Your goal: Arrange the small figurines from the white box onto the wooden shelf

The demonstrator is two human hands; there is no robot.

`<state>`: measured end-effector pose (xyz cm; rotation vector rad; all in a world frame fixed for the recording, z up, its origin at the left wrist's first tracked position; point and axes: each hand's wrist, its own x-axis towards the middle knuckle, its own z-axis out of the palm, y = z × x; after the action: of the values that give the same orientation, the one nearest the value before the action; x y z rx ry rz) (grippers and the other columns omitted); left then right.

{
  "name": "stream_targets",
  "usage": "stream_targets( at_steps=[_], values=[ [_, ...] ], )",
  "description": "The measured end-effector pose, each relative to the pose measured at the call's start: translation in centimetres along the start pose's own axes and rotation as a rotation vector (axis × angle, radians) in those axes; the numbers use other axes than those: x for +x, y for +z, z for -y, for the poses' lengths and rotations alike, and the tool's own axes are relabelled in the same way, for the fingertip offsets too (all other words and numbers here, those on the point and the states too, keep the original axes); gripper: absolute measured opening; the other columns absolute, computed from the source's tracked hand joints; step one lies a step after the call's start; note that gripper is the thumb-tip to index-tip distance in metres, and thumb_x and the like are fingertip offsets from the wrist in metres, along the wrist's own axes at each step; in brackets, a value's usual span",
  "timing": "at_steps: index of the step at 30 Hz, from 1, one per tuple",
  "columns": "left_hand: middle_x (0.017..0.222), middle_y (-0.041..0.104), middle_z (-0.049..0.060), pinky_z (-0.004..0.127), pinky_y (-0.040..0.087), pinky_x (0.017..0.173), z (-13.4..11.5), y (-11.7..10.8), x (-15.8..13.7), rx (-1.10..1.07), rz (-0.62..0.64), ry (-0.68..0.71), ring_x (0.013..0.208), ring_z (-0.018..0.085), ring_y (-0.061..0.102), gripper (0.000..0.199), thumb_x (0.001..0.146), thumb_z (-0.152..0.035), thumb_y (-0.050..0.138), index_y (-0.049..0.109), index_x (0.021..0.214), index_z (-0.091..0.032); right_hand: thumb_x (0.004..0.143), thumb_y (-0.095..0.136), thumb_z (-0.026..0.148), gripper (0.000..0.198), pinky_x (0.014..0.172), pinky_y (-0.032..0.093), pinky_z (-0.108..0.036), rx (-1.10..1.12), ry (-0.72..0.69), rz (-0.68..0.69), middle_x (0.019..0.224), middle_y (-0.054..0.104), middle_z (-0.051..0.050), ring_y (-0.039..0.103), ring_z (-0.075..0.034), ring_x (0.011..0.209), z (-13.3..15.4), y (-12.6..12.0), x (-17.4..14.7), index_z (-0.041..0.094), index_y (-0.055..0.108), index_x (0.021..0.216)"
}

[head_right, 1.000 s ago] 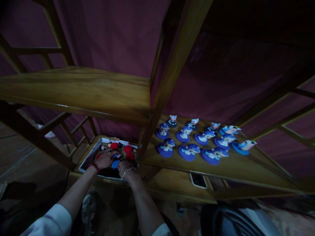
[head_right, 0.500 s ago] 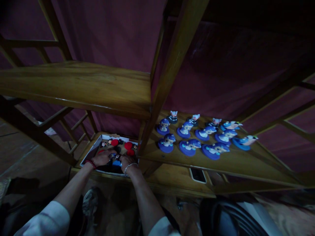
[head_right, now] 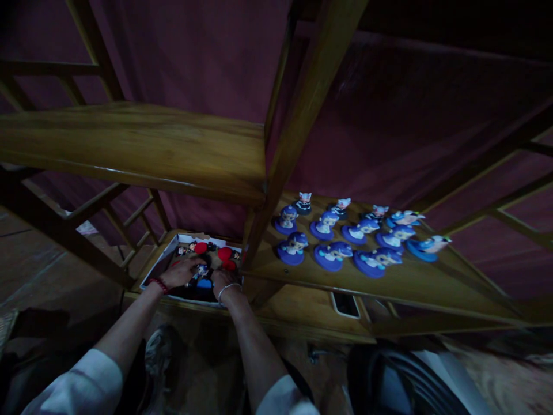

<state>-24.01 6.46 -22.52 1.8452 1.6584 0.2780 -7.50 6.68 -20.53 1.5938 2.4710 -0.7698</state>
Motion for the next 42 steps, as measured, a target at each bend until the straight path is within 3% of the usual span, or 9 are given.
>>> stream_targets(
  at_steps=[3,7,10,17,20,29,33,37,42],
  values=[
    [0.104,0.061,0.003,0.024,0.042,0.078,-0.3,-0.1,0.0,-0.044,0.006,-0.029,0.091,0.014,0.057,0.038,0.074,-0.015,0.040,0.054,0.109,-0.022,0.065,0.050,0.004,0.037,0.076,0.037,-0.028,-0.021,0.002,-0.007,0.099,0.063,-0.003,0.054,-0.020,0.095,0.0,-0.1,0.1,0.024,0.061,0.094],
    [0.097,0.061,0.003,0.019,0.045,0.054,-0.6,-0.1,-0.1,-0.175,0.078,-0.119,0.062,0.010,0.059,0.042,0.075,-0.015,0.036,0.049,0.115,-0.023,0.066,0.051,0.008,0.033,0.076,0.037,-0.028,-0.041,0.007,-0.026,0.094,0.064,-0.003,0.056,-0.020,0.092,0.0,-0.1,0.1,0.022,0.061,0.094],
    [0.095,0.061,0.002,0.016,0.042,0.048,-0.6,0.1,0.0,-0.228,0.092,-0.130,0.058,0.008,0.057,0.043,0.074,-0.014,0.037,0.048,0.115,-0.024,0.069,0.050,0.012,0.032,0.076,0.038,-0.027,-0.034,0.010,-0.067,0.091,0.064,-0.004,0.057,-0.020,0.089,0.0,-0.2,0.1,0.021,0.058,0.098],
    [0.099,0.059,0.004,0.019,0.046,0.056,-0.5,0.6,0.4,-0.256,0.127,-0.046,0.062,0.009,0.058,0.046,0.069,-0.009,0.038,0.053,0.111,-0.022,0.075,0.049,0.020,0.048,0.087,0.036,-0.025,0.153,-0.010,-0.116,0.116,0.053,-0.005,0.050,-0.017,0.104,-0.2,0.5,0.7,0.021,0.040,0.123],
    [0.097,0.060,0.004,0.019,0.046,0.055,-0.7,0.8,0.5,-0.268,0.128,-0.063,0.064,0.010,0.059,0.049,0.069,-0.009,0.040,0.049,0.116,-0.022,0.075,0.050,0.020,0.051,0.089,0.035,-0.026,0.210,-0.022,-0.116,0.118,0.052,-0.006,0.049,-0.016,0.106,-0.3,0.7,0.8,0.019,0.037,0.125],
    [0.107,0.059,0.004,0.020,0.045,0.073,-1.6,0.9,0.5,-0.259,0.095,0.029,0.089,0.013,0.057,0.047,0.066,-0.006,0.045,0.050,0.111,-0.021,0.074,0.049,0.017,0.038,0.085,0.038,-0.023,0.267,-0.063,-0.198,0.109,0.058,-0.002,0.052,-0.014,0.100,-0.3,0.4,0.8,0.022,0.049,0.111],
    [0.097,0.063,0.003,0.020,0.046,0.070,-2.0,0.4,0.0,-0.246,0.128,0.058,0.083,0.013,0.058,0.042,0.066,-0.007,0.044,0.053,0.106,-0.018,0.073,0.051,0.019,0.029,0.082,0.038,-0.022,0.225,-0.036,-0.198,0.101,0.062,0.000,0.054,-0.013,0.095,-0.4,0.0,0.6,0.023,0.057,0.101],
    [0.085,0.064,0.003,0.023,0.045,0.071,-2.2,0.0,-0.7,-0.109,0.108,0.011,0.077,0.013,0.059,0.034,0.069,-0.006,0.039,0.060,0.094,-0.018,0.072,0.053,0.026,0.022,0.079,0.038,-0.025,0.119,0.045,-0.200,0.096,0.063,-0.004,0.055,-0.017,0.092,-0.6,-0.4,0.3,0.021,0.062,0.092],
    [0.092,0.063,0.005,0.026,0.041,0.082,-2.1,0.6,-1.1,0.062,0.048,0.097,0.088,0.017,0.056,0.026,0.068,-0.010,0.047,0.063,0.087,-0.018,0.073,0.053,0.024,0.020,0.079,0.037,-0.025,0.068,0.048,-0.198,0.094,0.062,-0.004,0.055,-0.017,0.092,-0.7,-0.3,0.1,0.022,0.063,0.090]
  ],
)
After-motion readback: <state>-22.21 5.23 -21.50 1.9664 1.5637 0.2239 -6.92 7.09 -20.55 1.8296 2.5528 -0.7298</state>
